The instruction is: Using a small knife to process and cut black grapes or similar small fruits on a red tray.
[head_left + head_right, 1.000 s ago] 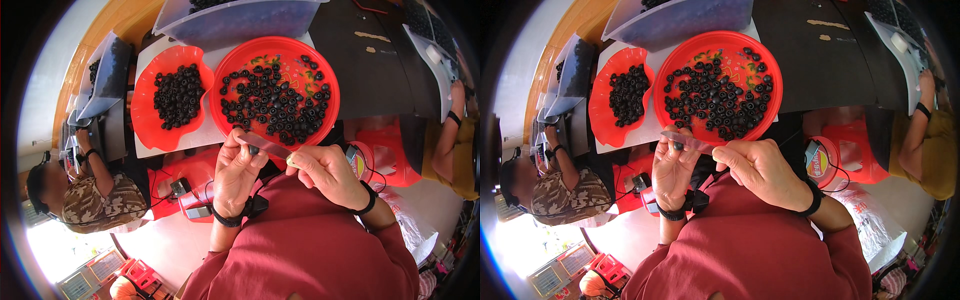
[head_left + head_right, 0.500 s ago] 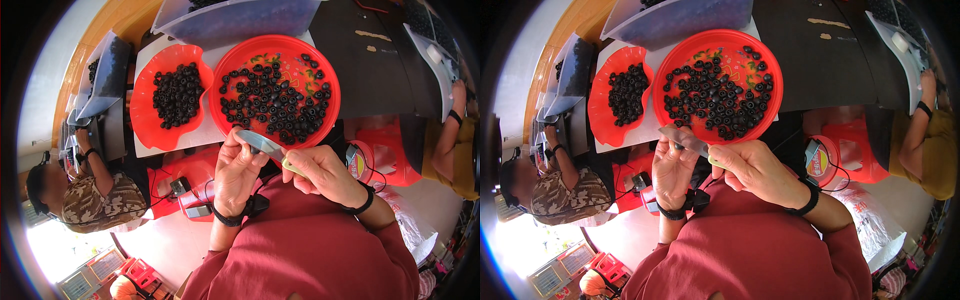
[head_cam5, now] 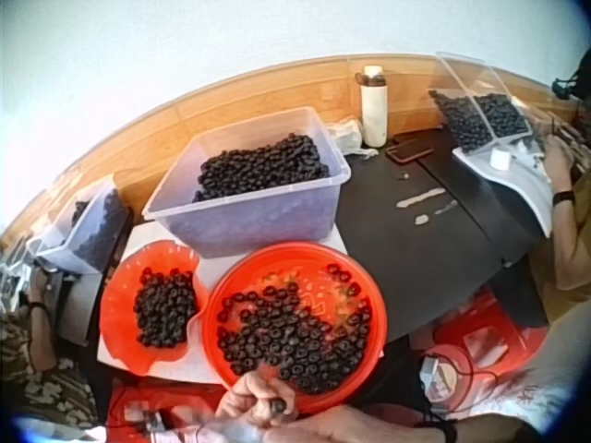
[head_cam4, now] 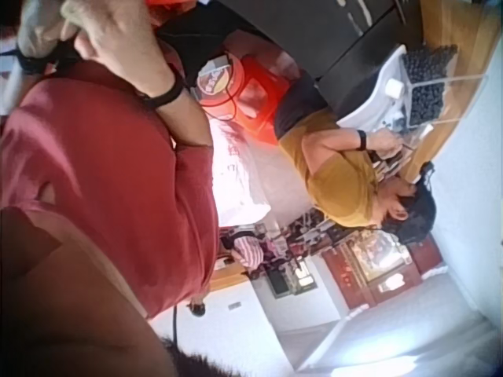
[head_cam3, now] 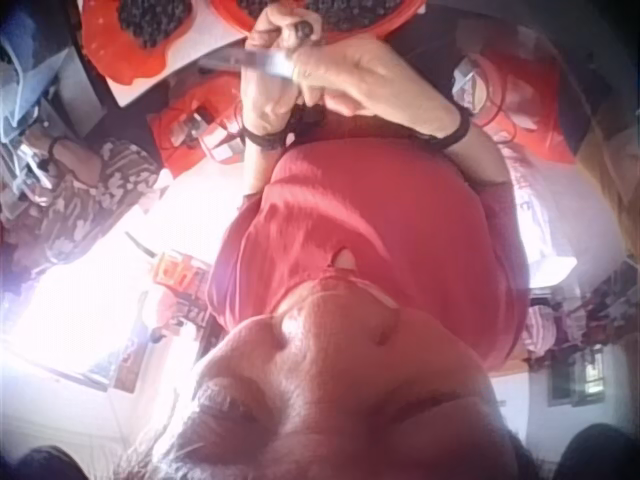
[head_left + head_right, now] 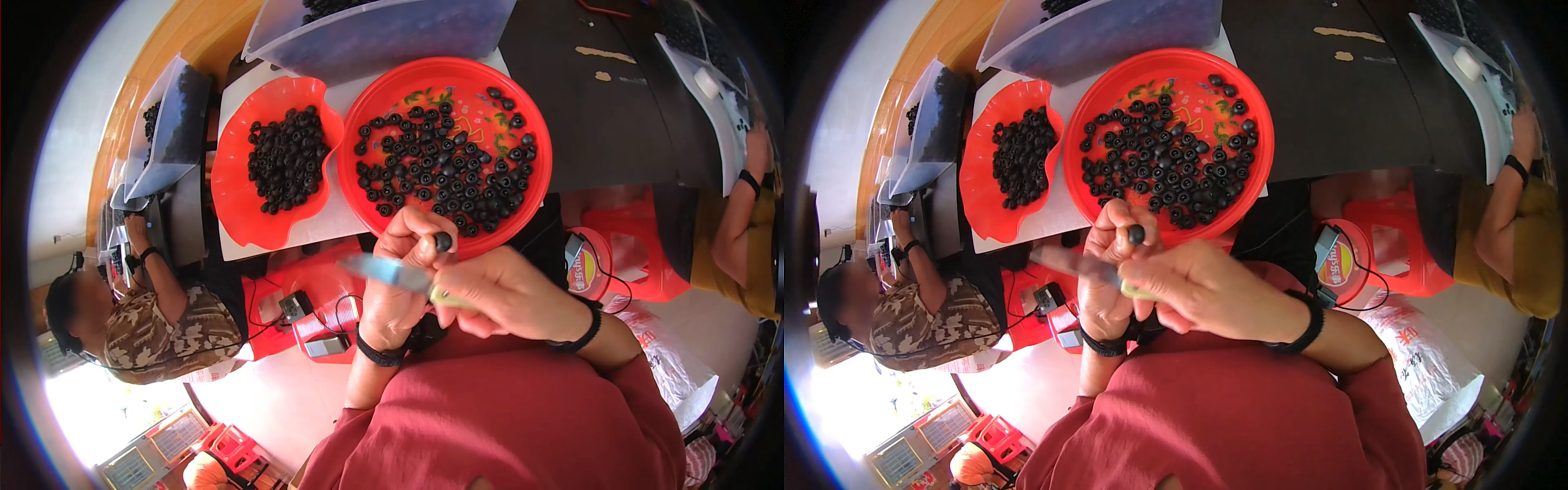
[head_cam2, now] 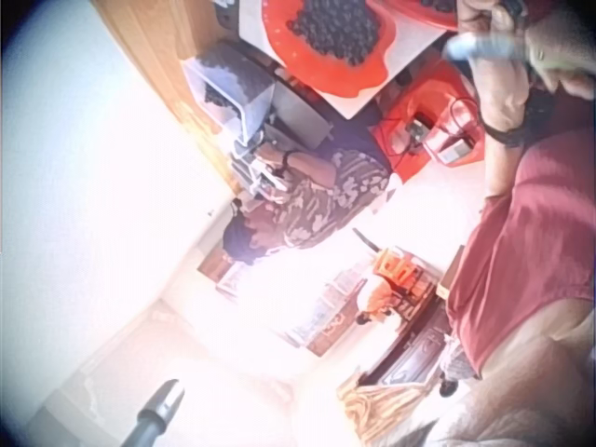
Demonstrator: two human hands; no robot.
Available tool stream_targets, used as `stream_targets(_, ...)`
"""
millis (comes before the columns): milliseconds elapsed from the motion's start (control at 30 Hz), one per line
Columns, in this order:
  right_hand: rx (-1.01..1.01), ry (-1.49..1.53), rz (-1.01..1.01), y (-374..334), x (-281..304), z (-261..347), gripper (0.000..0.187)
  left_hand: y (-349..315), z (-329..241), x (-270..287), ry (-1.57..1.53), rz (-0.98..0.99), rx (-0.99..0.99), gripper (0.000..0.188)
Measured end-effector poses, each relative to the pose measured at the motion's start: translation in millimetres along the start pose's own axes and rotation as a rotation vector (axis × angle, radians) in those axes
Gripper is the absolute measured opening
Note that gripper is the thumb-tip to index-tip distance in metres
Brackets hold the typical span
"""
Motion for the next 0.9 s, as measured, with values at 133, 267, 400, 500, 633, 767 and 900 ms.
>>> stream_targets(133,0.068,-0.080,-0.219,-9.8,17.8,17.1,0.049,-6.3,-7.1,-2.9,-0.039,-0.100,-0.068,0.010)
stream_targets(267,0.124,-0.100,-0.238,-9.0,30.3,5.2,0.047,-4.2,-7.4,0.9,-0.023,-0.017,-0.027,0.013)
stream_targets(400,0.104,-0.081,-0.268,-6.8,25.5,3.0,0.045,-4.3,-5.5,-1.1,-0.165,-0.016,-0.025,0.017)
stream_targets(500,0.110,-0.097,-0.262,-8.3,21.0,4.5,0.045,-7.9,-5.3,-4.9,-0.131,-0.060,-0.041,0.016)
stream_targets(633,0.101,-0.140,-0.240,-5.8,23.0,0.2,0.045,-8.1,-6.0,-2.1,-0.131,-0.086,-0.041,0.016)
stream_targets(767,0.075,-0.164,-0.253,-6.2,21.0,1.7,0.045,-7.9,-5.8,-5.5,-0.087,-0.108,-0.064,0.013)
stream_targets(900,0.025,-0.238,-0.168,-4.6,14.5,-8.7,0.044,-3.9,-5.5,-6.2,-0.026,-0.097,-0.066,0.014)
Point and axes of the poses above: each hand's wrist, its own y-axis towards the middle knuckle, its own x-axis out of the back of the hand, z = x × y, the point moved 2 cm from there along y, towards the middle knuckle, and after that the axes turned 8 degrees about -y, right-handed, at the moved point
